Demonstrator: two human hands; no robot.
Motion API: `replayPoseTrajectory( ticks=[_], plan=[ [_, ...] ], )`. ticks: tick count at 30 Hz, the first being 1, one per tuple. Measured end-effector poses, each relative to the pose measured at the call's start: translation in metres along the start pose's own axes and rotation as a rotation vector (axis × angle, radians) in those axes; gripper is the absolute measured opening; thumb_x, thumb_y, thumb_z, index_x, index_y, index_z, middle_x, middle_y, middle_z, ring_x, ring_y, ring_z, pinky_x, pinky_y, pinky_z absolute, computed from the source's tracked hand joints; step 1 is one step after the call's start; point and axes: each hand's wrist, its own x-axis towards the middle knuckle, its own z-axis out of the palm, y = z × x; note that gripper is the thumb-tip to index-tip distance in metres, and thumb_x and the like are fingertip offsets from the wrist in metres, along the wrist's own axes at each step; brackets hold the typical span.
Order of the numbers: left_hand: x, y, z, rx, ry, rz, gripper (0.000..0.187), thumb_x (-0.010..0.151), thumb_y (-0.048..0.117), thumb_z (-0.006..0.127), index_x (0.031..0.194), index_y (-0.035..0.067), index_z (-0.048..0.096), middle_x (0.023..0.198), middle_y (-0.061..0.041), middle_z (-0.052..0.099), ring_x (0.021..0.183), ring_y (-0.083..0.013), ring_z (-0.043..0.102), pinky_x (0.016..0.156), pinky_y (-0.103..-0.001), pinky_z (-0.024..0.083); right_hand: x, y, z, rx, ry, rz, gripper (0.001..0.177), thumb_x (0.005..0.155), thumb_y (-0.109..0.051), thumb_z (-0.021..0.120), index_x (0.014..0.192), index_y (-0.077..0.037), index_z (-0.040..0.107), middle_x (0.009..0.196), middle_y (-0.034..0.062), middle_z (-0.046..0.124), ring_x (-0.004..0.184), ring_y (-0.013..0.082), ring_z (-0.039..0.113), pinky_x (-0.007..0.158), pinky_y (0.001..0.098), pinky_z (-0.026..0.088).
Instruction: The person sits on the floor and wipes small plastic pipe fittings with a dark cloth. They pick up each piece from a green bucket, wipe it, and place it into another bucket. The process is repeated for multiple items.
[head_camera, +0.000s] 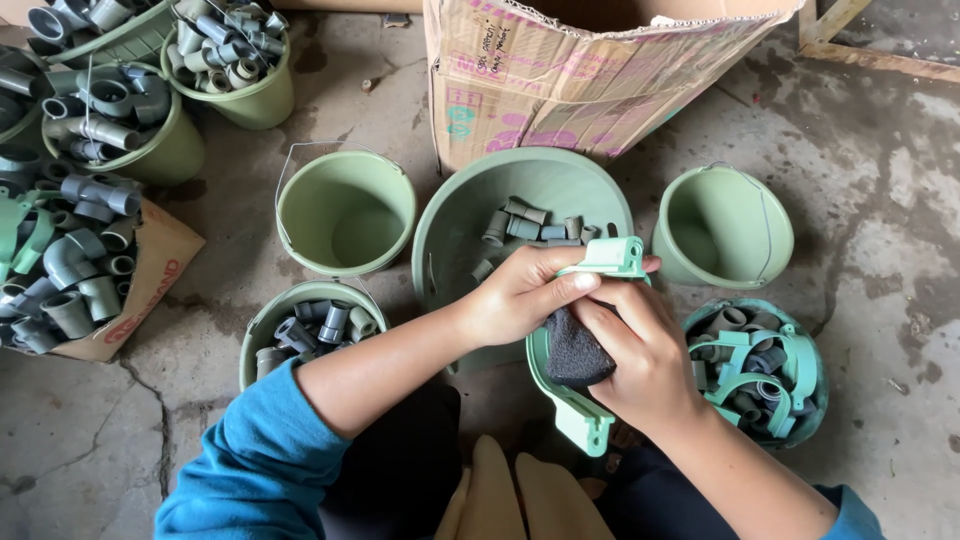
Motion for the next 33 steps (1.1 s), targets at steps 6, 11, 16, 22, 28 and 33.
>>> replayPoseTrajectory(
  ticks=[6, 11, 16, 22, 28, 33],
  plan=[
    [0.003, -0.018, -0.018, -0.007, -0.052, -0.019, 0.025, 0.108, 0.016, 0.057, 0.121, 0.001, 0.071, 0.093, -0.010, 0.079, 0.100, -0.0174, 0.076, 0.100, -0.036, 0.057, 0.013, -0.001, -0.003, -0.128, 0.097, -0.048, 0.021, 0.094, -0.001, 0.061, 0.105, -0.007, 0.078, 0.100, 0.0083, 0.067, 0.077, 0.0253, 0.061, 0.074, 0.0379, 0.051],
    [0.002, -0.004, -0.006, 0.067, -0.026, 0.053, 0.030, 0.110, 0.022, 0.057, 0.128, 0.000, 0.067, 0.120, -0.017, 0.074, 0.119, -0.0218, 0.062, 0.103, -0.045, 0.055, -0.005, 0.003, 0.000, 0.052, -0.070, 0.071, 0.017, 0.090, -0.008, 0.063, 0.103, -0.004, 0.073, 0.102, 0.0118, 0.066, 0.089, 0.0335, 0.064, 0.079, 0.0428, 0.052],
    [-0.001, -0.040, -0.032, 0.199, -0.088, 0.078, 0.020, 0.102, 0.021, 0.065, 0.107, 0.006, 0.076, 0.092, -0.005, 0.078, 0.089, -0.0184, 0.077, 0.081, -0.033, 0.060, -0.018, 0.014, -0.003, 0.703, -0.374, 0.446, 0.025, 0.078, -0.013, 0.080, 0.100, -0.003, 0.075, 0.102, 0.0138, 0.072, 0.096, 0.0340, 0.070, 0.084, 0.0494, 0.052],
    [0.008, -0.012, -0.042, 0.635, -0.421, 0.310, 0.043, 0.108, 0.037, 0.038, 0.123, 0.004, 0.062, 0.134, -0.018, 0.066, 0.127, -0.0401, 0.068, 0.104, -0.047, 0.059, 0.014, 0.014, -0.039, 1.396, -0.965, 0.458, 0.023, 0.081, -0.021, 0.071, 0.098, -0.006, 0.071, 0.100, 0.0048, 0.064, 0.090, 0.0197, 0.061, 0.084, 0.0341, 0.044],
    [0.007, -0.002, -0.084, 0.873, -0.268, 0.346, 0.032, 0.105, 0.031, 0.052, 0.104, 0.000, 0.060, 0.092, -0.015, 0.062, 0.079, -0.0329, 0.066, 0.074, -0.044, 0.054, 0.000, 0.042, -0.061, 1.281, -1.331, 0.211, 0.018, 0.087, -0.010, 0.079, 0.100, -0.007, 0.067, 0.102, 0.0062, 0.060, 0.089, 0.0215, 0.066, 0.077, 0.0310, 0.050],
    [-0.025, 0.029, -0.122, 1.156, 0.077, 0.011, 0.025, 0.098, 0.026, 0.073, 0.094, 0.003, 0.065, 0.089, -0.010, 0.062, 0.078, -0.0290, 0.065, 0.070, -0.038, 0.047, -0.034, 0.079, -0.040, 0.586, -1.191, 0.771, 0.024, 0.084, -0.023, 0.080, 0.106, -0.013, 0.079, 0.104, -0.0029, 0.073, 0.100, 0.0106, 0.072, 0.092, 0.0243, 0.050]
  ],
)
